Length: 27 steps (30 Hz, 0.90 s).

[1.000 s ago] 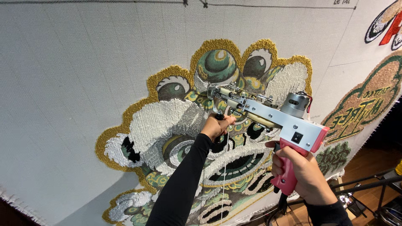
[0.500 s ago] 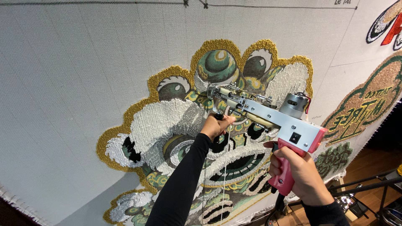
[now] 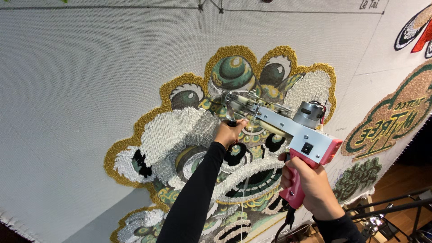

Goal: The person uses a handheld tufting gun to apply white yarn to a large canvas, filling in a section of a detailed design that features a stylized lion head. The operator guides the tool steadily across the fabric surface to create a textured, raised pattern.

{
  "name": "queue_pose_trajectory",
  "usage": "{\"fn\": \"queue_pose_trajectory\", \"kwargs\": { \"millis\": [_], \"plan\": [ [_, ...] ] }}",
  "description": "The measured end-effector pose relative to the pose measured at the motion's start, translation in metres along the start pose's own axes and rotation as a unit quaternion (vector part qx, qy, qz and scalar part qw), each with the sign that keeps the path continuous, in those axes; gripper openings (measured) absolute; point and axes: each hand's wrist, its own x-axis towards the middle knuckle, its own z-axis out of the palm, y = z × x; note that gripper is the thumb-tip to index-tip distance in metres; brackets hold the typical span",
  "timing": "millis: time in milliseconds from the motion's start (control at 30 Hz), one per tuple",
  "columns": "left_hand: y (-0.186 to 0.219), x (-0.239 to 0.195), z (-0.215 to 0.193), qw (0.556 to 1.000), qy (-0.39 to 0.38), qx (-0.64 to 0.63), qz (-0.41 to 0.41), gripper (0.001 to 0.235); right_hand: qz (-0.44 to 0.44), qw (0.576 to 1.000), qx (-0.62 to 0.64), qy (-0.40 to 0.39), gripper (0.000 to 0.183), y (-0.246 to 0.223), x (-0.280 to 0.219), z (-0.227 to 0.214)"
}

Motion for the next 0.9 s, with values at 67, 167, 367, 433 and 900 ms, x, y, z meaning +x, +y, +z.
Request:
{"fn": "queue_pose_trajectory", "kwargs": {
  "millis": [67, 167, 367, 433, 900],
  "plan": [
    [-0.004, 0.004, -0.002, 1.0, -0.009, -0.009, 0.018, 0.033, 0.0, 1.0, 0.002, 0.007, 0.025, 0.0, 0.002, 0.001],
    [-0.014, 0.01, -0.004, 0.999, -0.01, -0.021, 0.04, 0.036, -0.003, 1.0, -0.001, 0.011, 0.024, -0.001, 0.003, 0.002],
    [-0.015, 0.013, -0.003, 0.999, -0.019, -0.003, 0.038, 0.037, -0.015, 1.0, 0.005, 0.008, 0.021, 0.001, 0.003, 0.0],
    [-0.014, 0.013, -0.003, 0.999, -0.016, -0.002, 0.042, 0.037, -0.013, 1.0, 0.01, 0.006, 0.02, 0.0, 0.003, 0.0],
    [0.003, 0.004, -0.002, 1.0, -0.006, 0.021, 0.019, 0.04, -0.005, 1.0, 0.019, 0.009, 0.019, -0.002, 0.0, -0.004]
  ]
}}
